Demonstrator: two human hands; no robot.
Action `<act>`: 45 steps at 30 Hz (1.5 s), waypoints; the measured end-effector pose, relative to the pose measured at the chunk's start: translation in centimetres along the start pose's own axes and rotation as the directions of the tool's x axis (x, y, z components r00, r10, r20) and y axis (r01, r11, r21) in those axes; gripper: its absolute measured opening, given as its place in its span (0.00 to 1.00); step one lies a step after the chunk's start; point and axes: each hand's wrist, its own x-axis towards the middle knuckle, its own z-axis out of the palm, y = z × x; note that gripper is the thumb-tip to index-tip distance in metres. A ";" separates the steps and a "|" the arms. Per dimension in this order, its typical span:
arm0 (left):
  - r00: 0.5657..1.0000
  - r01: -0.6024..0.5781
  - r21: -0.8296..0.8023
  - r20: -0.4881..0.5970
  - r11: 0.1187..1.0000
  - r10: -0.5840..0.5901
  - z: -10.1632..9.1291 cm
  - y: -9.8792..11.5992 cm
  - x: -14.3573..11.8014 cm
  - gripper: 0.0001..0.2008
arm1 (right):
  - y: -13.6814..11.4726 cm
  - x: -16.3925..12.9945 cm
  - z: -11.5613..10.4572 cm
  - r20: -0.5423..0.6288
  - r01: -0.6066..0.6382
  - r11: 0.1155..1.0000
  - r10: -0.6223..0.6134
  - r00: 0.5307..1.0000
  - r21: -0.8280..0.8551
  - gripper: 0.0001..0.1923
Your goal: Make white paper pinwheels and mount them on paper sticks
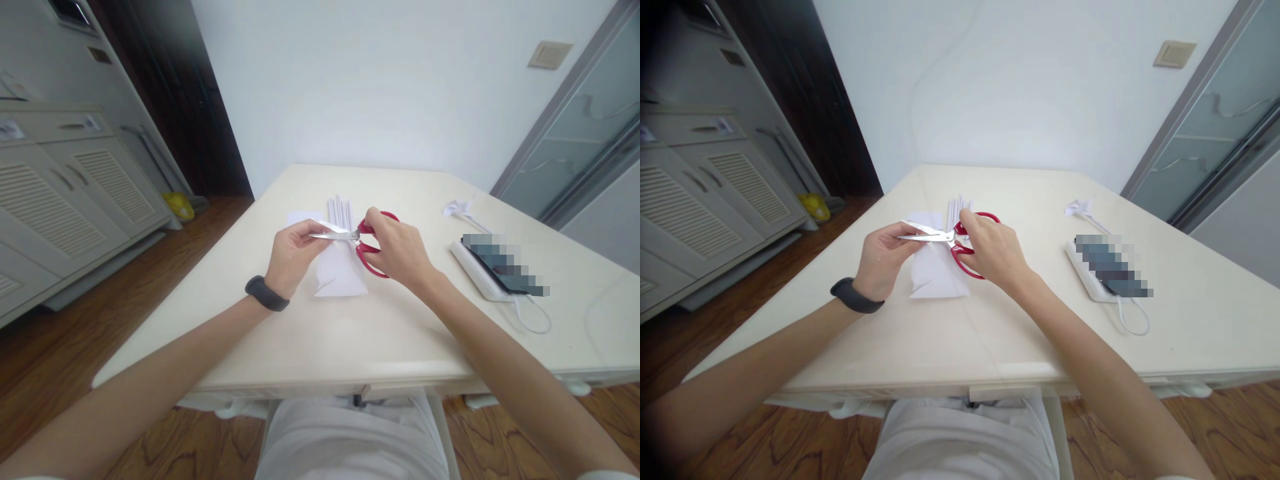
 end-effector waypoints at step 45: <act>0.973 -0.217 0.109 0.099 0.970 0.206 0.6 3.8 -1.5 0.02 | -3.6 0.1 -2.3 0.021 -0.053 0.233 0.137 0.990 0.971 0.15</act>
